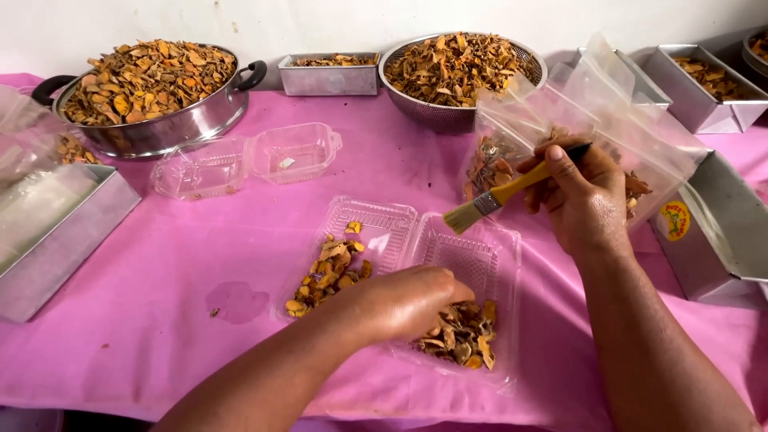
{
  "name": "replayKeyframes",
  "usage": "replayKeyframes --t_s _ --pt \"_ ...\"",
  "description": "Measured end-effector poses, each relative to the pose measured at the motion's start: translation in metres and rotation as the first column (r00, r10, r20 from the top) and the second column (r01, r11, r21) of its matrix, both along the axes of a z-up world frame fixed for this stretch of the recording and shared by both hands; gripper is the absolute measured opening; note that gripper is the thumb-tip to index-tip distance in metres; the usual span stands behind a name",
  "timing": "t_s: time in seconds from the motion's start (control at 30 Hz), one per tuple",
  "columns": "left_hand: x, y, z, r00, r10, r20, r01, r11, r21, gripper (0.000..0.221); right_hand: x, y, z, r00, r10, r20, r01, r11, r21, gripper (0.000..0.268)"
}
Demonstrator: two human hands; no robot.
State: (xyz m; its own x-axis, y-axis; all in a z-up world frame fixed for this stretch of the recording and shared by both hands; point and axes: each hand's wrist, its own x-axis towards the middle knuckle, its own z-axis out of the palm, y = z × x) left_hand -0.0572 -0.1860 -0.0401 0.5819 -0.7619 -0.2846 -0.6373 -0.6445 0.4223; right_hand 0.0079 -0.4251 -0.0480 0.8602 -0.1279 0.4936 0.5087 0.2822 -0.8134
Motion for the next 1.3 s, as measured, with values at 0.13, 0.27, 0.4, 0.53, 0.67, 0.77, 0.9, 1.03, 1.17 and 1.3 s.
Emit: replayKeyframes --t_s 0.13,0.27,0.4,0.53,0.67,0.77,0.9,1.03,1.17,1.3 --pt "-0.001 -0.005 0.017 0.999 0.028 -0.017 -0.026 0.993 0.117 0.064 -0.001 -0.001 0.003 1.0 -0.014 -0.009 0.014 1.0 0.001 0.011" --pt "-0.005 -0.002 0.028 0.996 0.085 -0.014 -0.081 0.974 0.211 0.077 0.004 -0.004 0.001 1.0 -0.01 0.008 0.01 0.999 0.051 0.012" --pt "-0.016 0.002 0.05 0.984 0.176 -0.031 -0.163 0.957 0.24 0.078 0.003 -0.005 0.002 1.0 -0.004 -0.016 0.005 0.999 0.052 0.013" --pt "-0.016 0.006 0.044 0.977 0.212 -0.001 -0.208 0.96 0.188 0.067 0.002 -0.006 0.003 0.999 -0.025 -0.02 0.026 0.999 0.031 0.013" --pt "-0.016 0.009 0.039 0.977 0.196 0.088 -0.204 0.975 0.092 0.07 0.003 -0.009 0.003 1.0 -0.005 -0.02 0.005 1.0 0.01 0.012" --pt "-0.01 0.011 0.03 0.981 0.181 0.07 -0.183 0.983 0.022 0.072 0.001 -0.007 0.007 1.0 -0.001 0.006 0.001 1.0 0.013 0.015" --pt "-0.011 0.012 0.028 0.978 0.201 0.059 -0.197 0.978 -0.074 0.069 -0.001 -0.008 0.009 1.0 -0.007 -0.017 0.007 1.0 0.013 0.014" --pt "-0.012 0.012 0.034 0.957 0.29 0.017 -0.283 0.944 -0.166 0.054 -0.006 -0.006 0.012 0.999 -0.05 -0.02 0.049 0.999 -0.016 0.017" --pt "0.009 0.018 0.03 0.863 0.504 -0.013 -0.454 0.766 -0.456 0.042 -0.026 0.007 0.034 0.979 -0.202 -0.033 0.202 0.979 -0.003 0.024" --pt "0.043 0.025 0.022 0.767 0.604 -0.216 -0.608 0.575 -0.547 0.038 -0.036 0.011 0.033 0.992 -0.07 0.1 0.054 0.986 0.157 0.019"
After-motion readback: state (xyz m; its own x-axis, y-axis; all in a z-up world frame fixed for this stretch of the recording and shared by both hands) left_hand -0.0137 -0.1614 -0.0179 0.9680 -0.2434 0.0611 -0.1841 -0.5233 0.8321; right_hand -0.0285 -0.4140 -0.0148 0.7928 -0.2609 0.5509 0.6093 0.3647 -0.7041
